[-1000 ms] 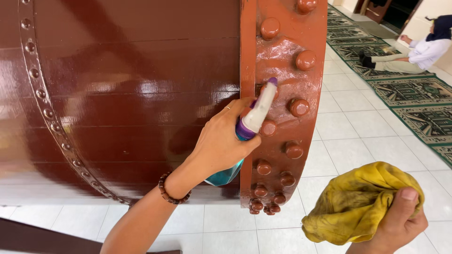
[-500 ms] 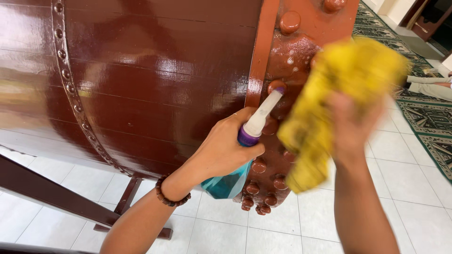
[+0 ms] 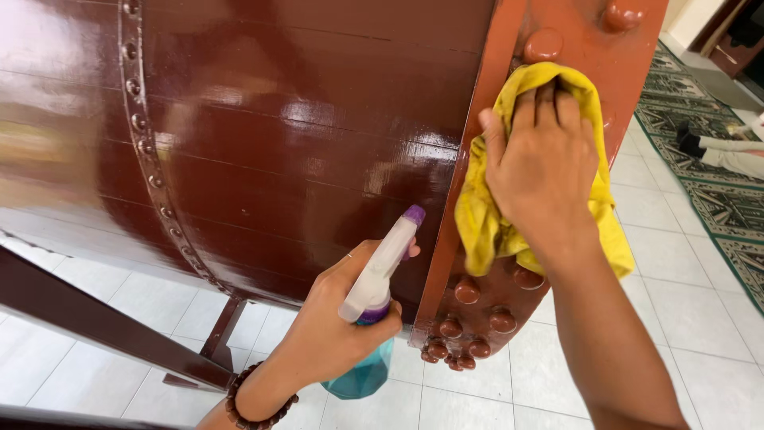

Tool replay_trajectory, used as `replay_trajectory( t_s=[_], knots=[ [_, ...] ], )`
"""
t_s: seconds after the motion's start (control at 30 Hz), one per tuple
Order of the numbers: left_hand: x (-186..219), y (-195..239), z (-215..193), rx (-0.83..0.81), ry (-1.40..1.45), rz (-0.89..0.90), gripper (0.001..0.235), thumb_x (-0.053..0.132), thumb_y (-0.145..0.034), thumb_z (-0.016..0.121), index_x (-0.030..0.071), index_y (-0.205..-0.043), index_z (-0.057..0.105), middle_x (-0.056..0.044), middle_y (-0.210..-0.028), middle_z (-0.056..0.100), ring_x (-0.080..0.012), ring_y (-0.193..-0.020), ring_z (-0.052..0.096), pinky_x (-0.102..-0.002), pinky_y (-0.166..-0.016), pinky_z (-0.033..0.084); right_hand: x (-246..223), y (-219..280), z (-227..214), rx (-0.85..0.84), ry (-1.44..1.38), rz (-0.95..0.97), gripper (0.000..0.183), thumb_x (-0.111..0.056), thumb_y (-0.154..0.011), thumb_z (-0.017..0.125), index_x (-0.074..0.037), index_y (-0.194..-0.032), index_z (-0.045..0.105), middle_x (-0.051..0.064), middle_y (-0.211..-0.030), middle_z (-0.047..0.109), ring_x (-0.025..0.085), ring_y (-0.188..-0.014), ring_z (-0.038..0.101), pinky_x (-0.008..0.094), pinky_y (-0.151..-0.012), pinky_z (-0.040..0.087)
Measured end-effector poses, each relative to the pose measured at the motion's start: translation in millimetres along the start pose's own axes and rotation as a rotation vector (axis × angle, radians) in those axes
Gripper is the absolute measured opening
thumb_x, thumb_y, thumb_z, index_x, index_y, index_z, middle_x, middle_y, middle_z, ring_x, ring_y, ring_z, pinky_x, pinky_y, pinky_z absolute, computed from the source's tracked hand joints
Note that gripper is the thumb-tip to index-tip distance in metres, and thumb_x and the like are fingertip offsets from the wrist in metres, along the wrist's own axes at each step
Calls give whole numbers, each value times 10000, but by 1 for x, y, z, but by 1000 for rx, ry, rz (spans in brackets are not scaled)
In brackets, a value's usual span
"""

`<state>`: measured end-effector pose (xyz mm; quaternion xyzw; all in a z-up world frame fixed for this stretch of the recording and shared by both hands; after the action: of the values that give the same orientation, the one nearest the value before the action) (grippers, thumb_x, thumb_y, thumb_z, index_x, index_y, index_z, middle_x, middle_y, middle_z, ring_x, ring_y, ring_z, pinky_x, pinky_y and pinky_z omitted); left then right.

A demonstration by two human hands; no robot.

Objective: The person sprays liquid from a blue bottle onto the surface and decorative studs of a large brown drum and wipes the areas with a yellow cloth.

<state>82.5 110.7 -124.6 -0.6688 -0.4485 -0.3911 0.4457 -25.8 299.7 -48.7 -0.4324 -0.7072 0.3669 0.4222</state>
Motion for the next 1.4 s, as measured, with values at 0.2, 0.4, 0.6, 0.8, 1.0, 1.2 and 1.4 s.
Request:
replay_trajectory(
  t_s=[0.2, 0.4, 0.6, 0.8, 1.0, 1.2, 1.4],
  knots=[
    [2, 8, -8, -35, 59, 107, 586, -24, -753, 676, 86, -1326, 612, -53, -1143, 683, -116, -836, 634, -274, -763, 545, 22, 27, -19, -376, 63, 171, 386, -308, -1134, 563, 33, -1179, 739, 143, -1143, 755, 315, -1054, 593, 457, -885, 461],
    [-2, -3, 6, -103, 63, 169, 546, -31, -782, 676, 72, -1314, 611, -45, -1205, 680, -118, -858, 639, -272, -788, 546, -9, 3, -17, -5, 243, -144, 482, -440, -967, 601, 19, -1056, 725, 104, -1074, 752, 248, -996, 583, 406, -873, 443],
    [-9, -6, 0, -100, 204, 119, 573, -54, -774, 650, 79, -1329, 597, -41, -1190, 657, -86, -892, 617, -258, -754, 542, 57, 63, -29, -240, -179, 462, 330, -259, -1055, 658, 66, -1109, 649, 247, -985, 627, 370, -1029, 481, 493, -887, 398],
    [-15, -16, 12, -162, 197, 117, 570, -59, -786, 677, 69, -1337, 610, -69, -1164, 667, -78, -798, 614, -260, -742, 555, 30, 68, -40, -17, -153, 265, 268, -148, -1051, 706, 91, -1132, 614, 273, -1095, 628, 424, -1056, 506, 508, -948, 441],
    [-9, -26, 18, -223, 346, 156, 611, -55, -780, 651, 44, -1375, 553, -27, -1239, 638, -49, -775, 647, -241, -764, 549, 32, 70, -56, -313, -445, 575, 365, -210, -836, 670, -85, -1173, 730, 80, -1035, 711, 321, -971, 516, 445, -914, 458],
    [-18, -26, 28, -227, 236, 128, 591, -56, -798, 686, 32, -1374, 590, -80, -949, 640, -69, -753, 626, -252, -720, 538, 8, 50, -26, -191, -67, 136, 233, -219, -996, 723, -26, -1126, 707, 66, -1181, 699, 283, -1230, 549, 515, -1089, 371],
    [-19, -17, 6, -174, 327, 150, 573, -44, -786, 659, 24, -1349, 577, -26, -1268, 641, -59, -776, 664, -252, -746, 556, 43, 50, -24, -256, -188, 238, 300, -181, -870, 676, -9, -1113, 720, 204, -1041, 639, 356, -1006, 546, 499, -907, 407]
  ],
)
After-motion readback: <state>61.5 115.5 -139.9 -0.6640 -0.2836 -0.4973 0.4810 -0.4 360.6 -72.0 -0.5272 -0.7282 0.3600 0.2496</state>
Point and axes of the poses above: each hand's wrist, its own y-axis away from the middle knuckle, its own z-axis out of the palm, x = y × z, the point moved 6 cm from there along -y, towards the middle knuckle
